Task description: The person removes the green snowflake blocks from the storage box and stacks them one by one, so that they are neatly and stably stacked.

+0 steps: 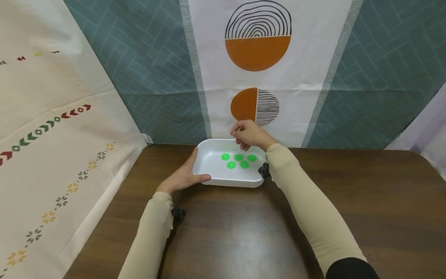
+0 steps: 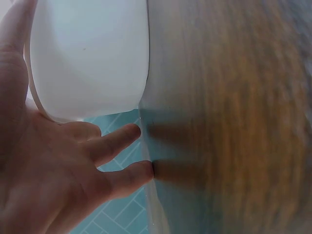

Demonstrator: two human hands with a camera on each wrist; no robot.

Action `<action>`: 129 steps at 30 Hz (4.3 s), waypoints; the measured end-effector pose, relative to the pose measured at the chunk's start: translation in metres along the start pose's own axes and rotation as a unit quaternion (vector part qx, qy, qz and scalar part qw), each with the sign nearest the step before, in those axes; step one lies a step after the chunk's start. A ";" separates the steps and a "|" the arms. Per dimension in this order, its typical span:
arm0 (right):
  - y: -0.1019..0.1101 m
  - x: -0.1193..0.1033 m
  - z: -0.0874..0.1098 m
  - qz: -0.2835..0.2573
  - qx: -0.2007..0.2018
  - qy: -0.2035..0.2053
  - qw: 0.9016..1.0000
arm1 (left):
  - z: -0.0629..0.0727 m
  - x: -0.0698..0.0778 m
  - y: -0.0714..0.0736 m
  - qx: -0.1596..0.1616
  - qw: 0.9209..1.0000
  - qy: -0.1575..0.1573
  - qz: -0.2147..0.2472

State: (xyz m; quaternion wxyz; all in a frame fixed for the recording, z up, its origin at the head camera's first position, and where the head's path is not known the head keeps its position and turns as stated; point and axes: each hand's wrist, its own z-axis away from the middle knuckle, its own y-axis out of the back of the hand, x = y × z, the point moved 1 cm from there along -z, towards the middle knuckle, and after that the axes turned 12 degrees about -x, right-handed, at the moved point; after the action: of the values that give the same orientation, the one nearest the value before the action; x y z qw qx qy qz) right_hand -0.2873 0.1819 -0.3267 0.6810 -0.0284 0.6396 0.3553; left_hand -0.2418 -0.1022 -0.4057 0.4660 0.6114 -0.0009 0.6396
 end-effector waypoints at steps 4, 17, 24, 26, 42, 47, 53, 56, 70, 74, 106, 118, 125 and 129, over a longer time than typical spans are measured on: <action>-0.004 0.007 -0.011 0.016 0.000 0.003 1.000 | -0.001 0.000 -0.001 -0.001 1.000 0.008 0.004; -0.025 0.026 -0.040 0.075 -0.032 -0.029 0.996 | -0.002 0.001 -0.001 -0.001 1.000 0.006 -0.003; -0.037 0.050 -0.050 0.118 -0.069 -0.042 0.990 | -0.003 0.002 -0.002 -0.004 1.000 0.002 -0.010; -0.040 0.052 -0.051 0.131 -0.076 -0.048 0.987 | -0.002 0.002 -0.001 -0.005 1.000 0.001 -0.009; -0.049 0.050 -0.053 0.273 -0.087 -0.054 0.957 | -0.001 0.001 0.000 0.000 1.000 0.012 0.001; -0.050 0.051 -0.052 0.274 -0.087 -0.045 0.957 | 0.000 0.001 -0.002 -0.001 1.000 0.009 0.003; -0.047 0.052 -0.049 0.283 -0.070 -0.052 0.955 | -0.003 0.001 -0.002 -0.004 1.000 0.005 -0.002; -0.048 0.052 -0.050 0.288 -0.072 -0.049 0.954 | -0.003 0.001 -0.002 0.000 1.000 0.004 -0.001; -0.050 0.048 -0.050 0.307 -0.072 -0.059 0.947 | -0.001 0.001 -0.001 -0.003 1.000 0.010 0.001; -0.050 0.048 -0.050 0.309 -0.073 -0.058 0.947 | -0.001 0.001 0.000 -0.005 1.000 0.014 0.002; -0.054 0.045 -0.051 0.300 -0.105 -0.064 0.946 | -0.002 0.001 0.000 -0.004 1.000 0.005 0.002; -0.056 0.047 -0.054 0.286 -0.114 -0.061 0.949 | 0.001 0.004 0.000 -0.004 1.000 0.002 0.004; -0.057 0.046 -0.053 0.275 -0.121 -0.037 0.953 | 0.001 0.004 0.000 -0.006 1.000 0.006 0.005; -0.056 0.046 -0.052 0.275 -0.128 -0.004 0.953 | 0.000 0.003 0.001 -0.006 1.000 0.007 -0.002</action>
State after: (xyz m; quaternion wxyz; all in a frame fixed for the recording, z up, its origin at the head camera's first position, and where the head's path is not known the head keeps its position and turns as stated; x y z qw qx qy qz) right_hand -0.3058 0.1348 -0.4004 0.5505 0.0631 0.5688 0.6079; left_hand -0.2416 -0.1011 -0.4034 0.4706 0.6038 -0.0004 0.6434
